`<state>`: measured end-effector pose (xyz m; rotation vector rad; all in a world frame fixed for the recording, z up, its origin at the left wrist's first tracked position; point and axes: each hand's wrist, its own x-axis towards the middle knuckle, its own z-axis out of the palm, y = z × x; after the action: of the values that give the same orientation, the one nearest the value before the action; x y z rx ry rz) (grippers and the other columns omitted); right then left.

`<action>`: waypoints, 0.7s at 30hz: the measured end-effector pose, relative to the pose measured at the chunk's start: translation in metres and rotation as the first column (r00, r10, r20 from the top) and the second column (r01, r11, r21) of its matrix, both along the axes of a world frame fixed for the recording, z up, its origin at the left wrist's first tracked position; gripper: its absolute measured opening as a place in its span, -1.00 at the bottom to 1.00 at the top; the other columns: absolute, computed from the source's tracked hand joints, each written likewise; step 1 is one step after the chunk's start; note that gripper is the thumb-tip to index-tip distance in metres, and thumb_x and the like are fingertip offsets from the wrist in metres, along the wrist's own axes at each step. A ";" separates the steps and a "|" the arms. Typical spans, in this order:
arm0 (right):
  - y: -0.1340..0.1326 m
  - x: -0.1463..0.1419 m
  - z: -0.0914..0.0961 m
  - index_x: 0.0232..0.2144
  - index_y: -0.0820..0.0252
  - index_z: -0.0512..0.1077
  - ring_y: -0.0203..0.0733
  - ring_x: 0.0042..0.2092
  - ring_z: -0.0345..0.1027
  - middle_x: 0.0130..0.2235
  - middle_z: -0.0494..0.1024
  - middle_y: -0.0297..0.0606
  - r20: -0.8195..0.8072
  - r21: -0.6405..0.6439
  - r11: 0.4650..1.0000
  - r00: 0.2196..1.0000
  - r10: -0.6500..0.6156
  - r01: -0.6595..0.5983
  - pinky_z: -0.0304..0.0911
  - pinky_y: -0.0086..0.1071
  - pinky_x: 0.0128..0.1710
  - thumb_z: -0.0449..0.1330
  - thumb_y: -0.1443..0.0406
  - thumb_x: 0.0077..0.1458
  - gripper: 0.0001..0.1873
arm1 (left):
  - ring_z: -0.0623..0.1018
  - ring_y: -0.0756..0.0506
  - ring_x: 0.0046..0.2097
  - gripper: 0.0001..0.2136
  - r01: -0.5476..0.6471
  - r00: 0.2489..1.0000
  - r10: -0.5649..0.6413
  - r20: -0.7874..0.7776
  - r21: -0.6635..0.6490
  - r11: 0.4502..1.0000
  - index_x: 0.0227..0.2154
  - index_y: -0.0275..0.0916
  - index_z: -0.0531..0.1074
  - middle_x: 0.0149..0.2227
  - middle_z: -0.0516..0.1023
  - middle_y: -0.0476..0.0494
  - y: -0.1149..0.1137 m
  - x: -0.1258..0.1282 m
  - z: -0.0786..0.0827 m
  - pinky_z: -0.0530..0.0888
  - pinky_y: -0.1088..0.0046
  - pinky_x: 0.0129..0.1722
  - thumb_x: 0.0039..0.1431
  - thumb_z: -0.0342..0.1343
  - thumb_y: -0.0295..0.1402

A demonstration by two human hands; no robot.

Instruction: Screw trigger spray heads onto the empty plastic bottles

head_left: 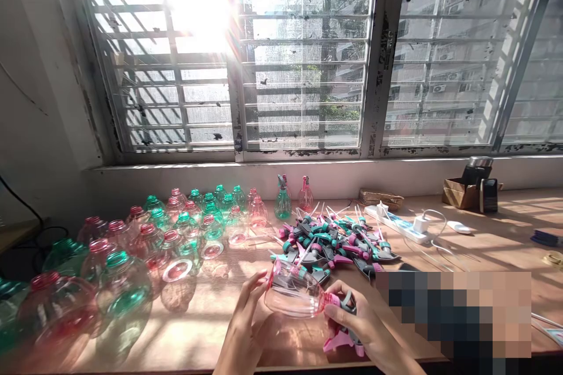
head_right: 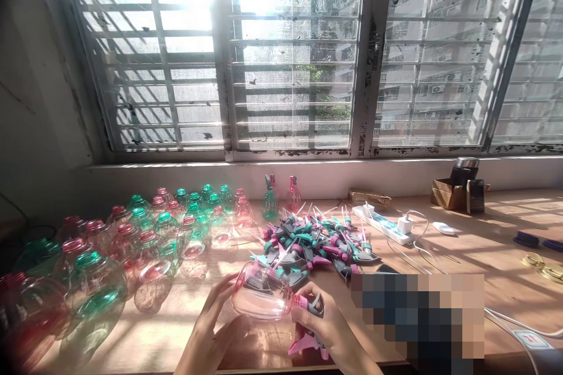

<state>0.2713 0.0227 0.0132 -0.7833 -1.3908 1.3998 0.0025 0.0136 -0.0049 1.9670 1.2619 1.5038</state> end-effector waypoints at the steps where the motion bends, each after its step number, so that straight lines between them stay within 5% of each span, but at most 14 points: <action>1: 0.000 0.000 0.001 -0.32 0.14 0.39 -0.22 -0.45 0.44 -0.46 0.54 -0.40 -0.028 -0.014 1.000 1.000 0.010 -0.011 0.35 -0.35 -0.40 0.43 -0.03 0.11 -0.56 | 0.39 -0.35 0.35 -0.67 0.018 0.999 -0.018 0.027 -0.023 1.000 0.13 0.13 0.46 0.33 0.34 -0.17 0.000 0.000 -0.001 0.64 0.12 0.09 0.34 0.18 -0.07; 4: 0.000 -0.001 0.000 -0.32 0.14 0.38 -0.22 -0.46 0.44 -0.47 0.54 -0.40 -0.024 -0.017 1.000 1.000 0.003 -0.004 0.36 -0.35 -0.40 0.42 -0.04 0.11 -0.56 | 0.36 -0.37 0.36 -0.62 0.102 0.994 -0.099 0.043 -0.065 0.993 0.16 0.10 0.42 0.35 0.28 -0.22 -0.002 -0.001 -0.002 0.73 0.30 -0.15 0.31 0.23 -0.10; 9: 0.003 0.000 -0.006 -0.25 0.16 0.44 -0.22 -0.43 0.40 -0.46 0.52 -0.40 0.121 0.084 0.995 0.990 -0.067 0.057 0.24 -0.40 -0.43 0.47 -0.03 0.05 -0.53 | 0.36 -0.35 0.37 -0.67 0.071 0.996 -0.069 0.052 -0.034 0.997 0.14 0.04 0.42 0.35 0.31 -0.25 -0.006 0.002 0.004 0.69 0.24 -0.01 0.38 0.13 -0.08; 13: 0.003 0.000 -0.004 -0.25 0.15 0.41 -0.20 -0.45 0.43 -0.48 0.56 -0.39 0.087 0.043 0.998 0.995 -0.047 0.043 0.25 -0.38 -0.41 0.44 -0.04 0.09 -0.54 | 0.38 -0.34 0.36 -0.64 0.031 0.998 -0.029 0.047 -0.022 0.999 0.16 0.05 0.44 0.33 0.35 -0.23 -0.005 0.006 0.003 0.70 0.24 -0.02 0.38 0.10 -0.04; 17: 0.002 0.000 -0.003 -0.31 0.16 0.39 -0.22 -0.48 0.44 -0.51 0.57 -0.37 0.038 0.015 1.000 0.999 -0.009 0.009 0.24 -0.40 -0.42 0.42 -0.03 0.11 -0.55 | 0.31 -0.36 0.40 -0.65 0.080 0.995 -0.076 0.060 -0.069 0.994 0.17 0.08 0.42 0.38 0.26 -0.22 -0.003 0.003 0.000 0.74 0.31 -0.13 0.37 0.14 -0.10; 21: 0.004 0.000 -0.010 -0.26 0.16 0.41 -0.26 -0.48 0.41 -0.50 0.54 -0.41 0.083 0.049 0.997 0.995 -0.058 0.054 0.21 -0.43 -0.44 0.46 -0.03 0.07 -0.53 | 0.32 -0.37 0.39 -0.59 0.129 0.992 -0.129 -0.006 -0.053 0.990 0.24 0.06 0.33 0.39 0.24 -0.27 -0.005 -0.002 0.003 0.68 0.20 0.02 0.37 0.17 -0.16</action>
<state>0.2708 0.0269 0.0032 -0.8529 -1.4501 1.2991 0.0009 0.0086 -0.0023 1.9843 1.1421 1.3872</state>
